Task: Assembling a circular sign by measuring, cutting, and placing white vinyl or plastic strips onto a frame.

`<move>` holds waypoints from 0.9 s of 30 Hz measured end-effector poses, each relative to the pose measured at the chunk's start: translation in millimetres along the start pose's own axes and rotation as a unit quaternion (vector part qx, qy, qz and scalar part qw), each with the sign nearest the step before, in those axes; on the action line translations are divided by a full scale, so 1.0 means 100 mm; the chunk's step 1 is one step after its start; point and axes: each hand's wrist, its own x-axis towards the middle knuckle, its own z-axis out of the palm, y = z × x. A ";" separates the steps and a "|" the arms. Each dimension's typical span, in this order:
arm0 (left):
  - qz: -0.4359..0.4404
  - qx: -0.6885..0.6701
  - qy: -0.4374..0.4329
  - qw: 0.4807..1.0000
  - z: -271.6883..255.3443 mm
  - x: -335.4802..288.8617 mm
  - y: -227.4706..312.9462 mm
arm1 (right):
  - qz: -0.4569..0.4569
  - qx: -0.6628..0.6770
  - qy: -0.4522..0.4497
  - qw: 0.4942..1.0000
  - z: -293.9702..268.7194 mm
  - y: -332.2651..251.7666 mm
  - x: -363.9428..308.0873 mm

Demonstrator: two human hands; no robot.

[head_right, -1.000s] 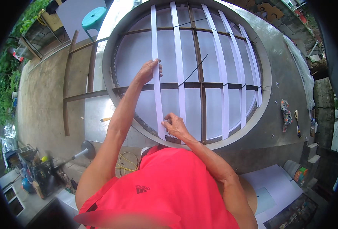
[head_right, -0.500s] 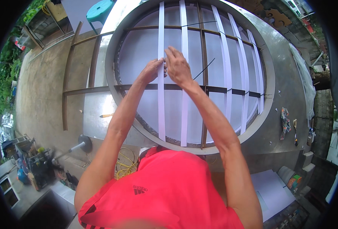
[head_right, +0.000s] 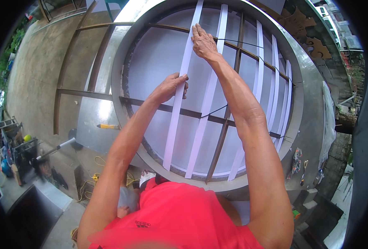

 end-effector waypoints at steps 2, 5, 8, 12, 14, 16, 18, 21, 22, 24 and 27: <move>-0.008 0.001 0.004 1.000 0.01 -0.02 0.06 | 0.008 -0.002 0.003 1.000 0.02 0.03 0.03; -0.036 0.035 -0.013 0.999 -0.02 -0.16 0.09 | -0.013 0.026 0.008 1.000 0.10 0.15 0.12; -0.066 0.138 -0.071 0.986 -0.12 -0.27 0.09 | -0.155 -0.018 0.201 0.967 0.34 0.32 0.22; -0.004 0.321 -0.117 0.940 -0.17 -0.28 0.05 | -0.227 -0.074 0.082 0.968 0.61 0.63 0.46; -0.070 0.411 -0.096 0.904 -0.23 -0.29 0.10 | -0.272 -0.126 0.093 0.950 0.69 0.71 0.58; -0.048 0.412 -0.116 0.902 -0.24 -0.38 0.11 | -0.301 -0.201 0.063 0.930 0.72 0.77 0.59; -0.046 0.370 -0.138 0.918 -0.24 -0.47 0.13 | -0.328 -0.283 0.043 0.900 0.69 0.78 0.65; -0.088 0.383 -0.154 0.906 -0.19 -0.46 0.20 | -0.316 -0.216 0.052 0.922 0.70 0.74 0.65; -0.092 0.407 -0.150 0.896 -0.16 -0.47 0.18 | -0.226 -0.089 0.066 0.968 0.72 0.72 0.64; -0.106 0.421 -0.132 0.891 -0.14 -0.47 0.18 | -0.129 0.038 0.082 0.988 0.72 0.72 0.67; -0.084 0.443 -0.128 0.883 -0.13 -0.47 0.16 | -0.189 -0.063 0.035 0.979 0.66 0.72 0.67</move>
